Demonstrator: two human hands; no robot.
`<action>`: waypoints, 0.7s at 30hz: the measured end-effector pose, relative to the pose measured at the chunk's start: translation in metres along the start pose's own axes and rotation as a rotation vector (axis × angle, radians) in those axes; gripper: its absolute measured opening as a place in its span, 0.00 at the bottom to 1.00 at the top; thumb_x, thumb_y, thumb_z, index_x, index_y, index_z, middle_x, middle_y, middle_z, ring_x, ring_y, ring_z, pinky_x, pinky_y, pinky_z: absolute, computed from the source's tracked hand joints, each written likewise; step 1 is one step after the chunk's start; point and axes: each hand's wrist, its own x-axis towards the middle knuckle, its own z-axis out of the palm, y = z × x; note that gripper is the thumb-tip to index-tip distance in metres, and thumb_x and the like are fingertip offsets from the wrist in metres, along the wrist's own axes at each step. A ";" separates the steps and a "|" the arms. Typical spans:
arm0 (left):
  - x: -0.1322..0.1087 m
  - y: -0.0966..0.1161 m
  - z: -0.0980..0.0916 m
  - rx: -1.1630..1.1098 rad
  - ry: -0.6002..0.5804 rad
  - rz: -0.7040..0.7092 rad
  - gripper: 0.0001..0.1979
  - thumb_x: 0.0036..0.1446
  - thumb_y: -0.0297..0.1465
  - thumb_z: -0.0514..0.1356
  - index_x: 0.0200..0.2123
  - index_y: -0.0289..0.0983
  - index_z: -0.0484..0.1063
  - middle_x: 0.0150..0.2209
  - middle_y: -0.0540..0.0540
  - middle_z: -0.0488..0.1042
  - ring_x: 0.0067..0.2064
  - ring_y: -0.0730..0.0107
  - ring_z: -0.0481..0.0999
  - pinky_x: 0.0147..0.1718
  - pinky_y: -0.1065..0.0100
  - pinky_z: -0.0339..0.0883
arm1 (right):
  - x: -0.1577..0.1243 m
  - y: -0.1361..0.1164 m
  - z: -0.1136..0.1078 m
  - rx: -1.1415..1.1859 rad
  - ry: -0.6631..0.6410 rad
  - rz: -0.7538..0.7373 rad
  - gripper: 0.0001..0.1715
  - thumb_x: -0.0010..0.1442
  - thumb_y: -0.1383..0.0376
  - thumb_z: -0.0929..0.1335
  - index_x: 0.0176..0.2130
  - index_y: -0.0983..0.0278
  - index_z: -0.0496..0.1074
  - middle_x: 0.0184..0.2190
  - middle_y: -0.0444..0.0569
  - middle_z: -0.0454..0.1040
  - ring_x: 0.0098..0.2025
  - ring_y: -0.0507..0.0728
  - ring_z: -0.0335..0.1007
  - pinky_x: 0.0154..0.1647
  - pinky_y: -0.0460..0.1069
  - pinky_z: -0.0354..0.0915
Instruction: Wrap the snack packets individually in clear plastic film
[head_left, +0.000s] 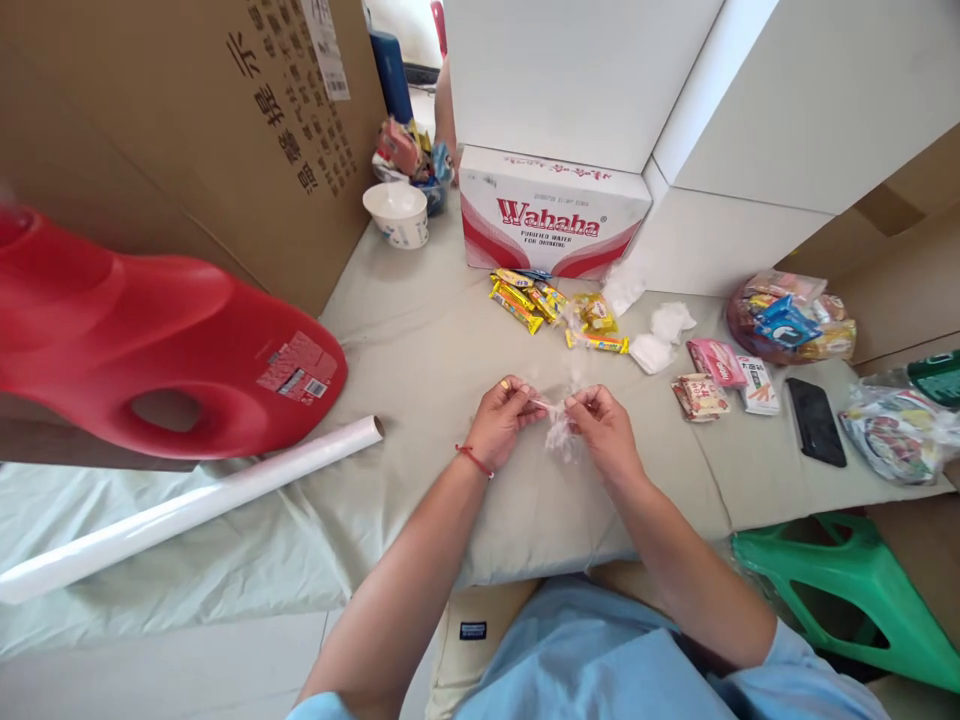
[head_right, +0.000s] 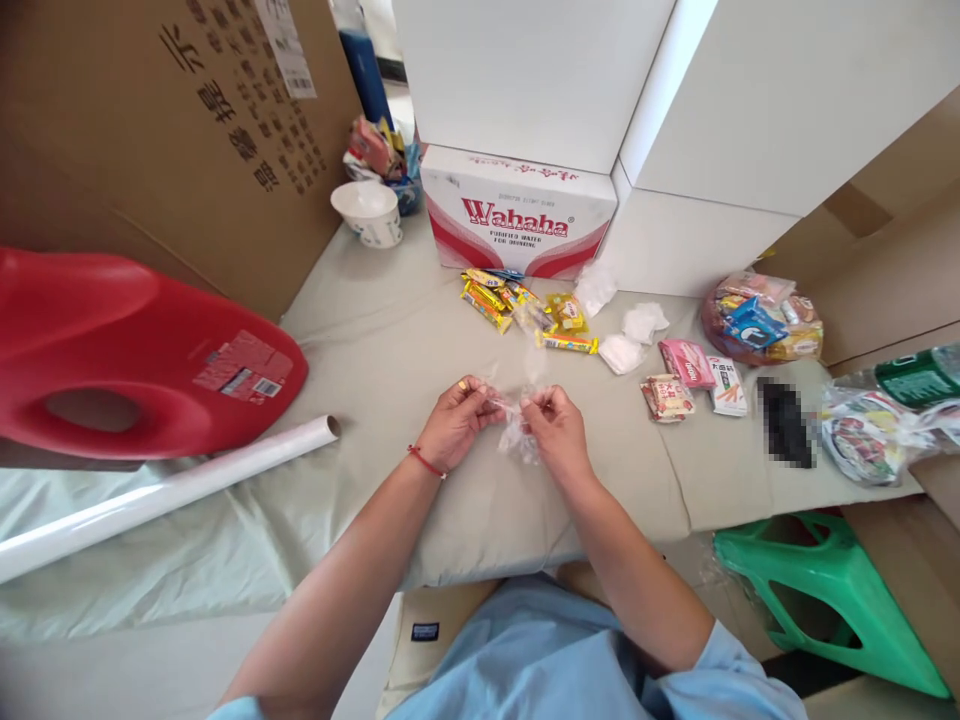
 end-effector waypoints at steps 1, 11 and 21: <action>-0.001 0.002 0.000 -0.034 0.010 -0.008 0.24 0.44 0.44 0.78 0.31 0.38 0.68 0.33 0.52 0.77 0.35 0.72 0.79 0.39 0.67 0.77 | 0.001 -0.001 -0.006 0.065 0.022 0.026 0.24 0.52 0.47 0.77 0.34 0.58 0.66 0.30 0.43 0.71 0.32 0.55 0.71 0.35 0.51 0.71; -0.010 0.015 0.006 -0.232 0.069 -0.136 0.15 0.44 0.26 0.72 0.31 0.39 0.69 0.31 0.54 0.75 0.38 0.71 0.82 0.44 0.64 0.79 | -0.005 0.006 -0.083 0.481 0.044 0.178 0.18 0.47 0.60 0.79 0.29 0.58 0.68 0.32 0.46 0.79 0.35 0.58 0.77 0.38 0.55 0.77; -0.045 0.034 -0.029 0.207 0.192 -0.229 0.17 0.39 0.25 0.78 0.29 0.35 0.73 0.30 0.47 0.78 0.36 0.69 0.83 0.37 0.73 0.77 | -0.012 0.011 -0.114 0.225 0.026 0.266 0.28 0.35 0.56 0.85 0.29 0.63 0.72 0.23 0.39 0.71 0.23 0.48 0.67 0.20 0.42 0.63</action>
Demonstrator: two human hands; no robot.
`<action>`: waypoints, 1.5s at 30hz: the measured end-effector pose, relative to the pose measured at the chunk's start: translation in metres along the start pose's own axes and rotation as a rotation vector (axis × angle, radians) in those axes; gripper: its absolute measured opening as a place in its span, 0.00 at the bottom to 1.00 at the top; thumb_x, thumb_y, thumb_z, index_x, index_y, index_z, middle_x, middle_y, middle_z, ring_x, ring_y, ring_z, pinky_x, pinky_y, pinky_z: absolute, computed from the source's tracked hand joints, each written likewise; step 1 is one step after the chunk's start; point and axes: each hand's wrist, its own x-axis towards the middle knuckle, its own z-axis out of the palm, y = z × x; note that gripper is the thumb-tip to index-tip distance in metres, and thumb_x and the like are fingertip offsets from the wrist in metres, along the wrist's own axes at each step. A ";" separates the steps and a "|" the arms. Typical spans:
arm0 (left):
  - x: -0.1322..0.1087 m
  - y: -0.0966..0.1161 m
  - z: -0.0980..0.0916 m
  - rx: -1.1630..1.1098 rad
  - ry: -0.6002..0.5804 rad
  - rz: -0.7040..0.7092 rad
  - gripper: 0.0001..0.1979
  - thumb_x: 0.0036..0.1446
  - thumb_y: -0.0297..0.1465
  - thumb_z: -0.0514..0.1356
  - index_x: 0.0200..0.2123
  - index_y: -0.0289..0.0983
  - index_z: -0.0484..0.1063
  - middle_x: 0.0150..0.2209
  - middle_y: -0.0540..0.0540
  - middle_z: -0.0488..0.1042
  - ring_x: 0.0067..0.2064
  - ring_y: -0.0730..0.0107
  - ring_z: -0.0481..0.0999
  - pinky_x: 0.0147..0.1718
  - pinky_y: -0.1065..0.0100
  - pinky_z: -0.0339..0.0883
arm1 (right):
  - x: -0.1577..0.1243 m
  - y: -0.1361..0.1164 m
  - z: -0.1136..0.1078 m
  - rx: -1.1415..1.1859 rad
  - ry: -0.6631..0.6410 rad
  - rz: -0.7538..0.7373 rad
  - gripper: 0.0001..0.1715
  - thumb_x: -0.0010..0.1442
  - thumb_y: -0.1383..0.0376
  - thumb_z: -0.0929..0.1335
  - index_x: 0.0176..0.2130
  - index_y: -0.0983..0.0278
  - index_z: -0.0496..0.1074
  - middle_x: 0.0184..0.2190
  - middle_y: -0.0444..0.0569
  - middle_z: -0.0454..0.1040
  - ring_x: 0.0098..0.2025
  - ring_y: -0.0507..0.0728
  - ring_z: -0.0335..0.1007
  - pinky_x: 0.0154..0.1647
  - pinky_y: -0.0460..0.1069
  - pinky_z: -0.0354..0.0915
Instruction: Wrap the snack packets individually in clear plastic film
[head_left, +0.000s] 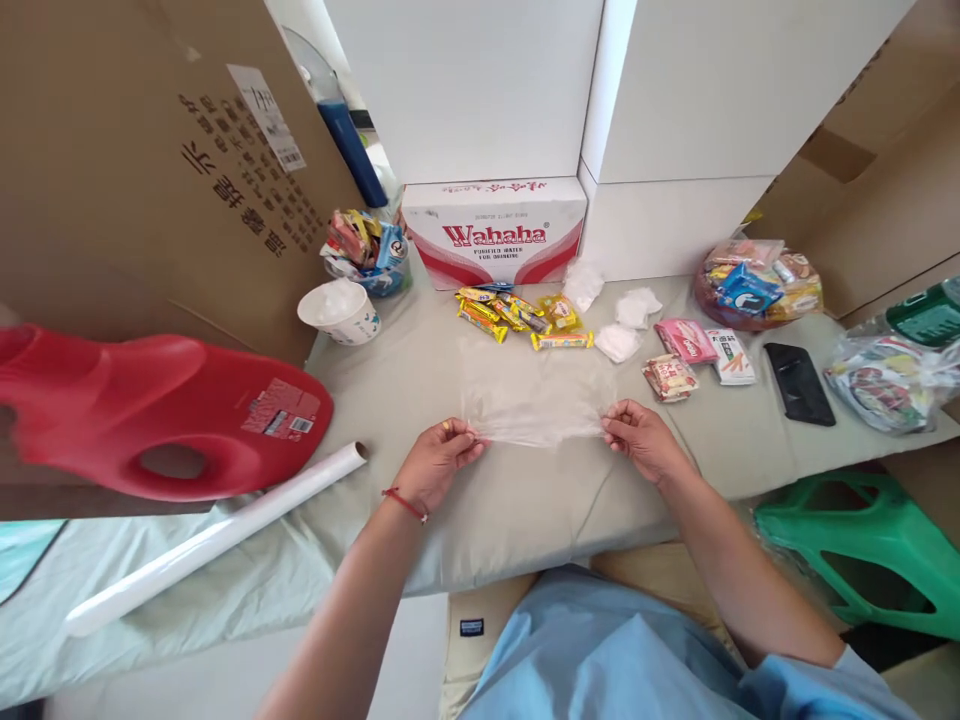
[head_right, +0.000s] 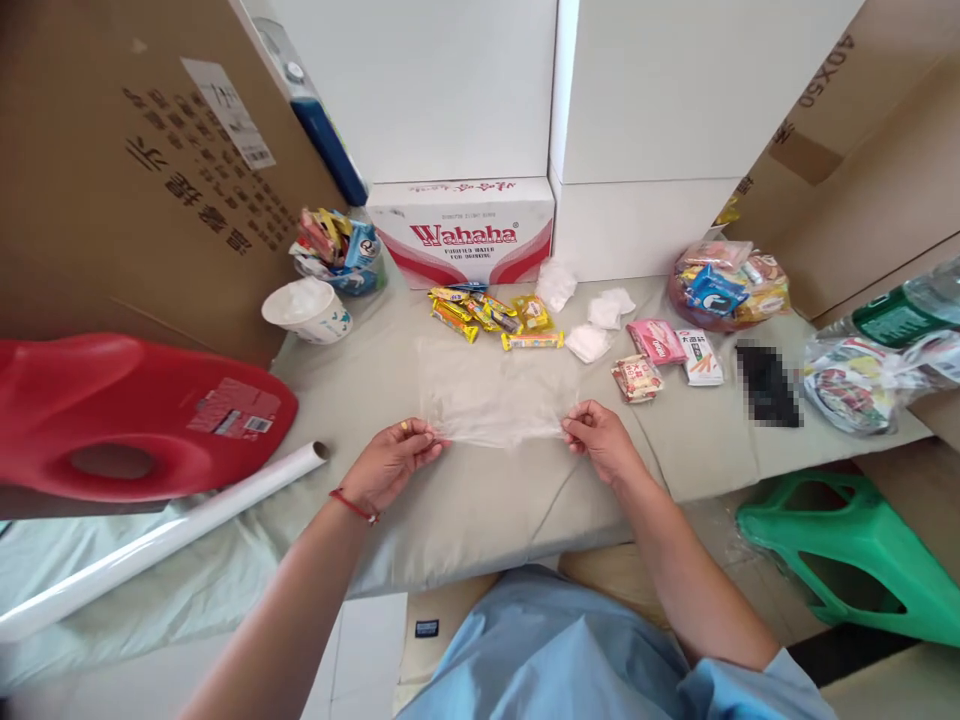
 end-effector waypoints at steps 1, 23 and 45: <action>-0.003 -0.002 -0.007 0.054 0.046 0.006 0.17 0.38 0.25 0.78 0.29 0.35 0.73 0.30 0.47 0.78 0.36 0.69 0.83 0.37 0.72 0.77 | 0.001 0.002 -0.001 -0.039 -0.021 -0.006 0.28 0.35 0.55 0.85 0.29 0.63 0.72 0.23 0.39 0.71 0.23 0.48 0.67 0.20 0.42 0.63; 0.031 0.012 0.029 1.508 -0.124 0.682 0.20 0.59 0.29 0.60 0.53 0.42 0.81 0.37 0.45 0.80 0.45 0.56 0.75 0.50 0.53 0.68 | 0.019 0.016 -0.011 -0.187 -0.145 -0.080 0.19 0.45 0.57 0.77 0.33 0.62 0.71 0.25 0.39 0.72 0.25 0.50 0.68 0.23 0.44 0.66; -0.108 -0.052 0.004 1.480 -0.097 0.832 0.23 0.74 0.34 0.49 0.68 0.42 0.67 0.63 0.44 0.77 0.59 0.64 0.81 0.52 0.65 0.79 | 0.072 -0.018 -0.007 -0.520 -0.344 -0.117 0.17 0.51 0.56 0.75 0.36 0.62 0.71 0.26 0.41 0.72 0.25 0.51 0.66 0.28 0.46 0.65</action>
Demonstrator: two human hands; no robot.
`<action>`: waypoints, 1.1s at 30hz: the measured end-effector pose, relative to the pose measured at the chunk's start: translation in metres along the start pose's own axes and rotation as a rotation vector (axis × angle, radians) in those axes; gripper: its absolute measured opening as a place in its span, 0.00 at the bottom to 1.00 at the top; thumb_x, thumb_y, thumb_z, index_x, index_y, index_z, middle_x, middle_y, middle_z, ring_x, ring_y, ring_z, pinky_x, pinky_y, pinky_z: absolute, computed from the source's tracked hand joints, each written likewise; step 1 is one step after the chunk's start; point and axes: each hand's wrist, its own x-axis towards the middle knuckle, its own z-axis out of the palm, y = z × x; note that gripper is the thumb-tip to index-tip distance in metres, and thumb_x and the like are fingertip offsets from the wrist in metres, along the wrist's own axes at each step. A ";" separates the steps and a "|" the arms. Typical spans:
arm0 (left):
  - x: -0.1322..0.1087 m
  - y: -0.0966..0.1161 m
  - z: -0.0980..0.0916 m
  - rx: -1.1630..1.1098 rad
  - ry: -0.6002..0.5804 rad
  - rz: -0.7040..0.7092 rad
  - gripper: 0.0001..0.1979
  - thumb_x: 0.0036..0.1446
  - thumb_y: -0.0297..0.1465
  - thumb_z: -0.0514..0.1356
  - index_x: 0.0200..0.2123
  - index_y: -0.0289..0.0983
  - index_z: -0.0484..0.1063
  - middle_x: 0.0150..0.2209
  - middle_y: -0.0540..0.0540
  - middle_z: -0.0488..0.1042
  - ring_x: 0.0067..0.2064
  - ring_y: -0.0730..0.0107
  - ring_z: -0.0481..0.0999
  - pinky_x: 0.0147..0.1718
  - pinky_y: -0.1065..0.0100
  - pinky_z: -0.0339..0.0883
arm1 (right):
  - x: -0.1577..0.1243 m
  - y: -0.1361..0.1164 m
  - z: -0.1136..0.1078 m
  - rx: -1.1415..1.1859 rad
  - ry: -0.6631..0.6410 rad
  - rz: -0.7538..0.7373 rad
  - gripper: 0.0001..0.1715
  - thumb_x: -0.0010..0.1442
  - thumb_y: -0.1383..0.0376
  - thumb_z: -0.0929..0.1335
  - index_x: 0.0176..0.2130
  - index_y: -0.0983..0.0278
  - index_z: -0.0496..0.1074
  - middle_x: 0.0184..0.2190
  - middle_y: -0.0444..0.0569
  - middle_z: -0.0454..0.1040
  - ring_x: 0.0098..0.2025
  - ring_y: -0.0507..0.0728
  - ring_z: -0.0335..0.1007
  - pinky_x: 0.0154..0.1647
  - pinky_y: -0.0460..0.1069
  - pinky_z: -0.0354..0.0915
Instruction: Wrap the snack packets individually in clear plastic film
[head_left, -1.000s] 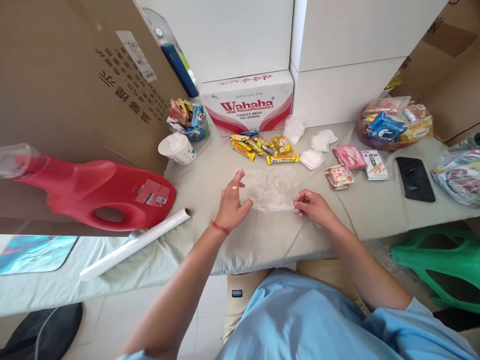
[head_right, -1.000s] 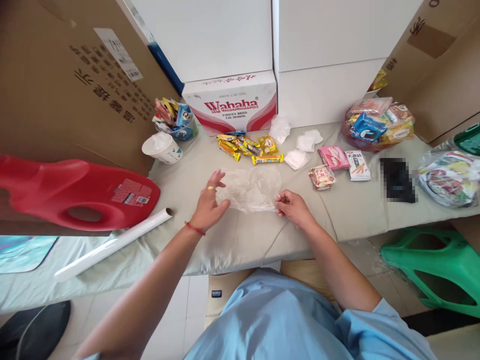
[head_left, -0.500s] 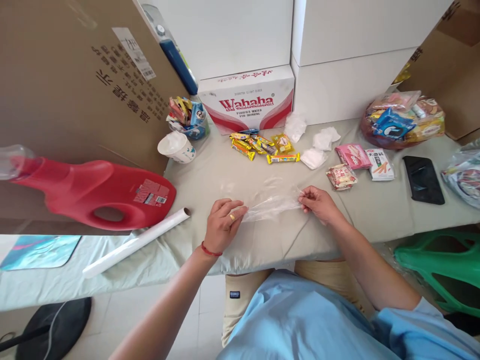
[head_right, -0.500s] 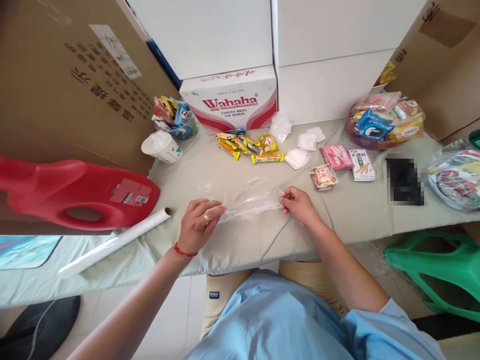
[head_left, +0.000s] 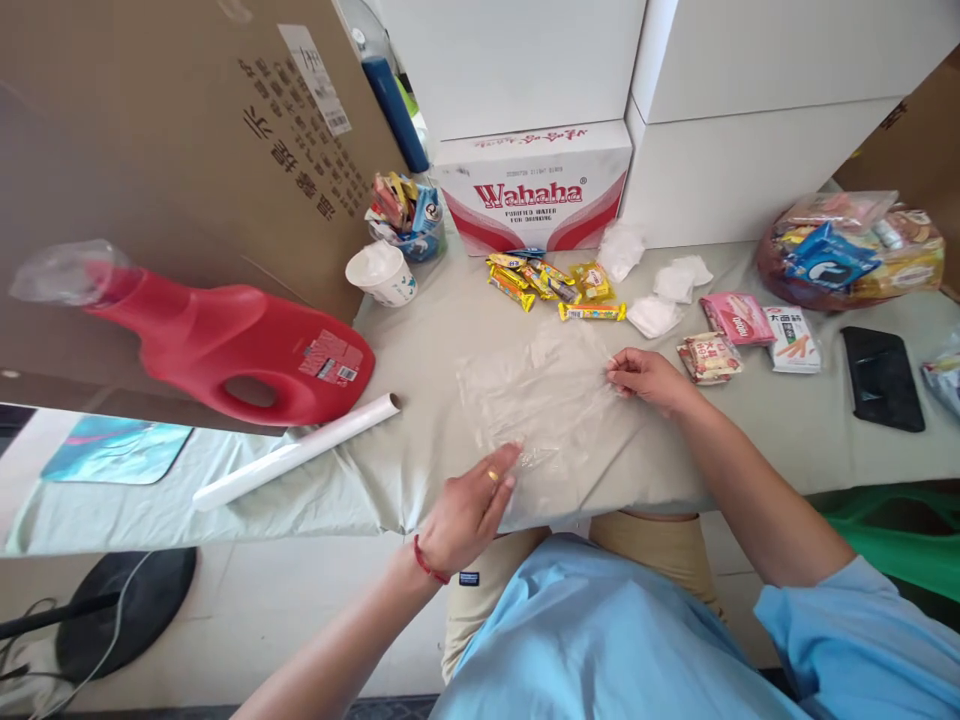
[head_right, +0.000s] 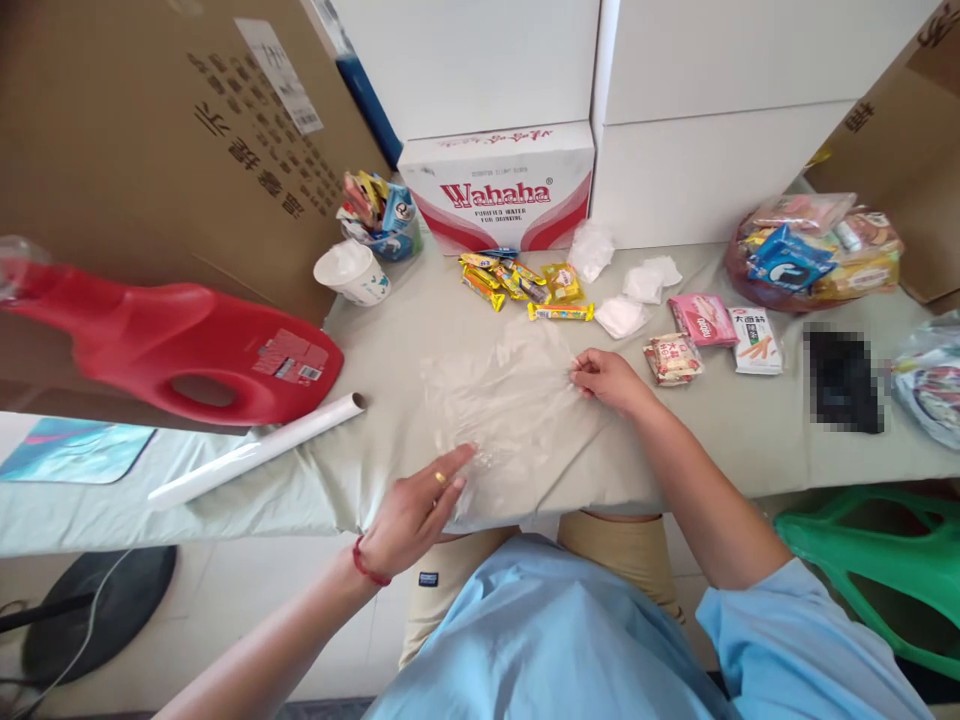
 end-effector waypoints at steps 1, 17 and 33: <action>0.004 0.001 0.001 0.029 0.006 -0.097 0.23 0.74 0.33 0.49 0.67 0.43 0.67 0.61 0.45 0.79 0.58 0.63 0.81 0.51 0.64 0.80 | 0.001 -0.002 -0.002 -0.103 0.009 -0.015 0.15 0.53 0.58 0.74 0.37 0.62 0.72 0.28 0.43 0.73 0.27 0.52 0.68 0.31 0.48 0.67; 0.022 -0.066 0.016 0.146 -0.193 -0.084 0.39 0.67 0.48 0.58 0.76 0.44 0.52 0.76 0.33 0.53 0.75 0.46 0.59 0.71 0.30 0.37 | -0.106 0.034 -0.015 -0.847 -0.238 -0.528 0.25 0.69 0.65 0.67 0.63 0.56 0.75 0.70 0.55 0.67 0.72 0.66 0.61 0.71 0.70 0.62; 0.045 -0.076 -0.012 0.007 -0.435 -0.046 0.57 0.54 0.45 0.68 0.78 0.43 0.40 0.79 0.32 0.43 0.79 0.41 0.45 0.71 0.28 0.26 | -0.053 -0.033 0.074 -0.981 -0.451 -0.958 0.14 0.71 0.70 0.65 0.47 0.65 0.81 0.47 0.56 0.81 0.58 0.63 0.72 0.58 0.57 0.71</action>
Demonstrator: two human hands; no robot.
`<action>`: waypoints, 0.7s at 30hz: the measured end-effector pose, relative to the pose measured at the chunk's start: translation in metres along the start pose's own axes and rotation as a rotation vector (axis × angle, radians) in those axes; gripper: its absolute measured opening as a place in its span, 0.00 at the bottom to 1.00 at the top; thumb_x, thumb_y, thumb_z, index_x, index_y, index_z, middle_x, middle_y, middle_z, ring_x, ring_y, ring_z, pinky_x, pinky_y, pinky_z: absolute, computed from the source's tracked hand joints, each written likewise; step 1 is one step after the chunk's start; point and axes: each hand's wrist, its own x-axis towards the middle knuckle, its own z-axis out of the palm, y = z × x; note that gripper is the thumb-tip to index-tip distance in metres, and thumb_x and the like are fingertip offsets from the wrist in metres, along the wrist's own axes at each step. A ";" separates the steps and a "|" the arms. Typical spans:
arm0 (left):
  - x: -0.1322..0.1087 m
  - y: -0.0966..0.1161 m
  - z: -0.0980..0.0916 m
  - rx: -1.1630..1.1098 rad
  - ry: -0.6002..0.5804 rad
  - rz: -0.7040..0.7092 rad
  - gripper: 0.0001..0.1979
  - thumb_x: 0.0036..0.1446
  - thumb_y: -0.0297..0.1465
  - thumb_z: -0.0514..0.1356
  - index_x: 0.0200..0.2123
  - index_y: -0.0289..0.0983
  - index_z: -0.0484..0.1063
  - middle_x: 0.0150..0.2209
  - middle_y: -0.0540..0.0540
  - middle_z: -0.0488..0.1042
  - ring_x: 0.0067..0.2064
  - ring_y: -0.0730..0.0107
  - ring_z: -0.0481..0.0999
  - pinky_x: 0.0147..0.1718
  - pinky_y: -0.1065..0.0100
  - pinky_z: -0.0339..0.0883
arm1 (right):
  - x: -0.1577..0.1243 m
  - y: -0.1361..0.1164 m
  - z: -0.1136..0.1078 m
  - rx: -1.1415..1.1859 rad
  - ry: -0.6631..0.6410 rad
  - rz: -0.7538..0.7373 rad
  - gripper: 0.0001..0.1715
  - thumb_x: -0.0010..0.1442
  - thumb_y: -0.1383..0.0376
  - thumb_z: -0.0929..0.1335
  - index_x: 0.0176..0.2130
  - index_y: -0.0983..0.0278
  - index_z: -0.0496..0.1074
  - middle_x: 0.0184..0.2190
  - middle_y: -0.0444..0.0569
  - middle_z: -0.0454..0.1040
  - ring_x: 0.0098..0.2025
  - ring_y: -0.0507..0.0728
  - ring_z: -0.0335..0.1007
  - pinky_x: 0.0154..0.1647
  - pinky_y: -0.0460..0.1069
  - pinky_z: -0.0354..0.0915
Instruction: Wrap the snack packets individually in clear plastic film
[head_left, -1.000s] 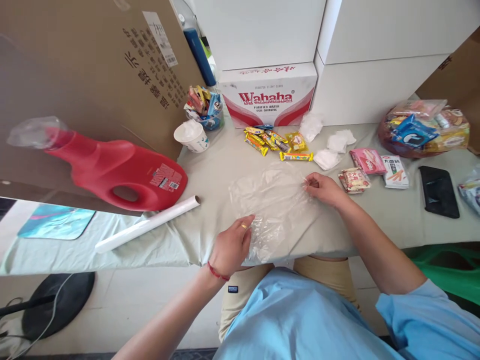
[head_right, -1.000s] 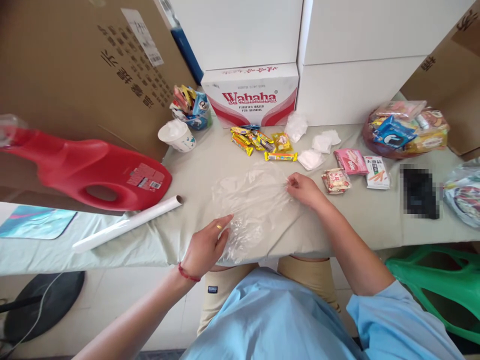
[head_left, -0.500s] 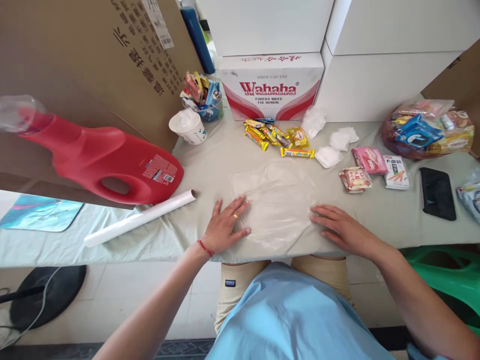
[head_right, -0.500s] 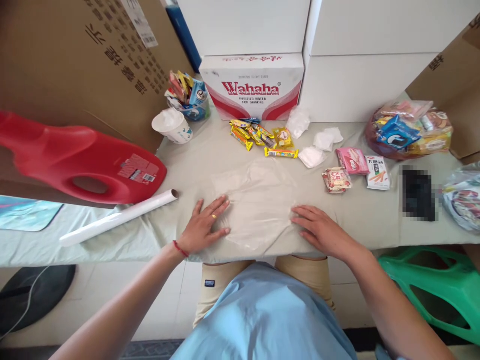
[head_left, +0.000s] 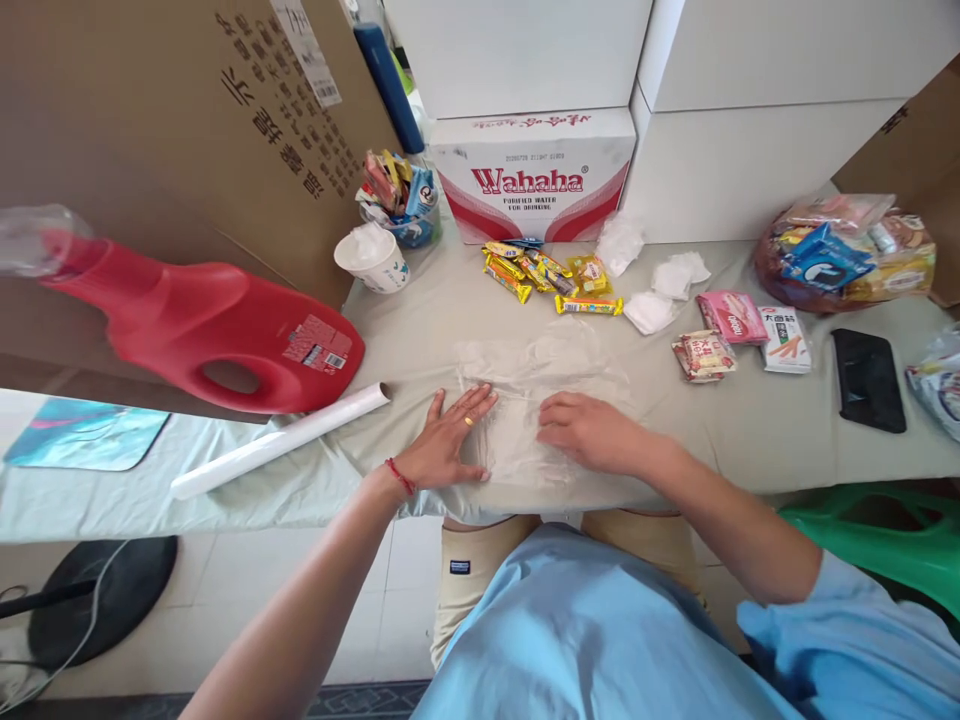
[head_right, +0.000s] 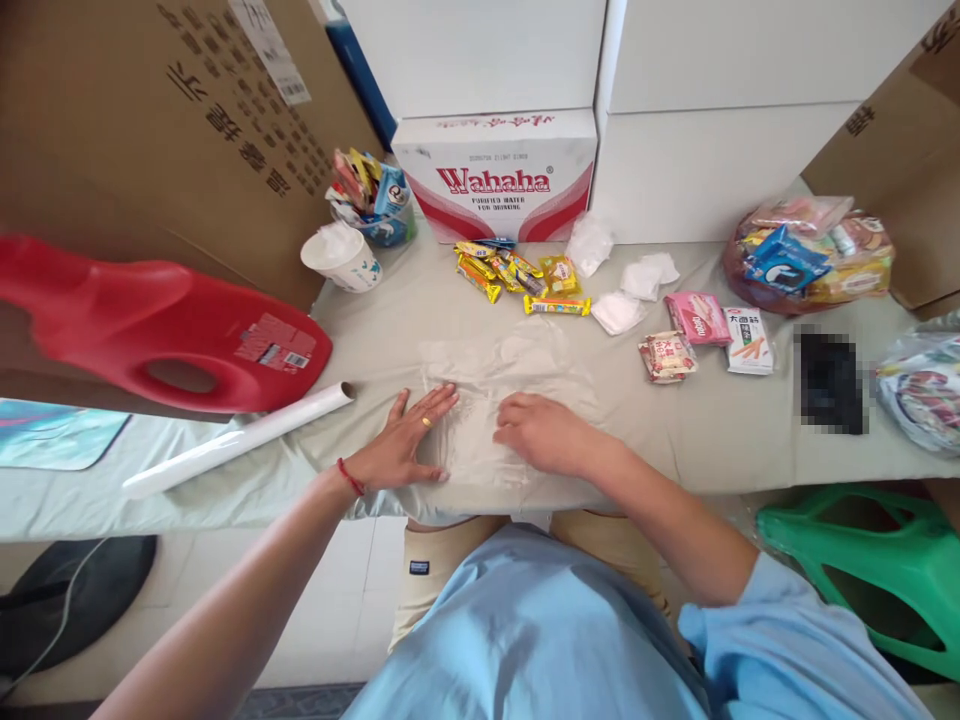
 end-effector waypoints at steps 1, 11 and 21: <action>-0.001 -0.001 -0.003 -0.019 -0.003 0.003 0.55 0.55 0.41 0.67 0.78 0.43 0.40 0.79 0.33 0.43 0.79 0.42 0.44 0.71 0.28 0.26 | 0.014 -0.004 0.010 -0.004 -0.035 -0.087 0.14 0.72 0.69 0.66 0.48 0.65 0.81 0.51 0.55 0.81 0.61 0.63 0.71 0.62 0.57 0.68; 0.009 -0.011 -0.013 -0.048 0.345 -0.084 0.22 0.59 0.28 0.55 0.52 0.43 0.81 0.69 0.44 0.70 0.73 0.48 0.61 0.69 0.40 0.60 | 0.041 -0.046 0.074 0.053 -0.118 -0.200 0.22 0.71 0.59 0.70 0.62 0.59 0.75 0.70 0.51 0.67 0.73 0.61 0.60 0.75 0.64 0.51; 0.051 0.053 0.005 0.044 0.429 -0.299 0.20 0.66 0.32 0.56 0.57 0.36 0.79 0.58 0.34 0.77 0.59 0.48 0.76 0.60 0.47 0.71 | 0.054 -0.069 0.074 0.070 -0.093 -0.044 0.20 0.70 0.61 0.71 0.59 0.62 0.77 0.61 0.53 0.77 0.69 0.64 0.64 0.75 0.62 0.52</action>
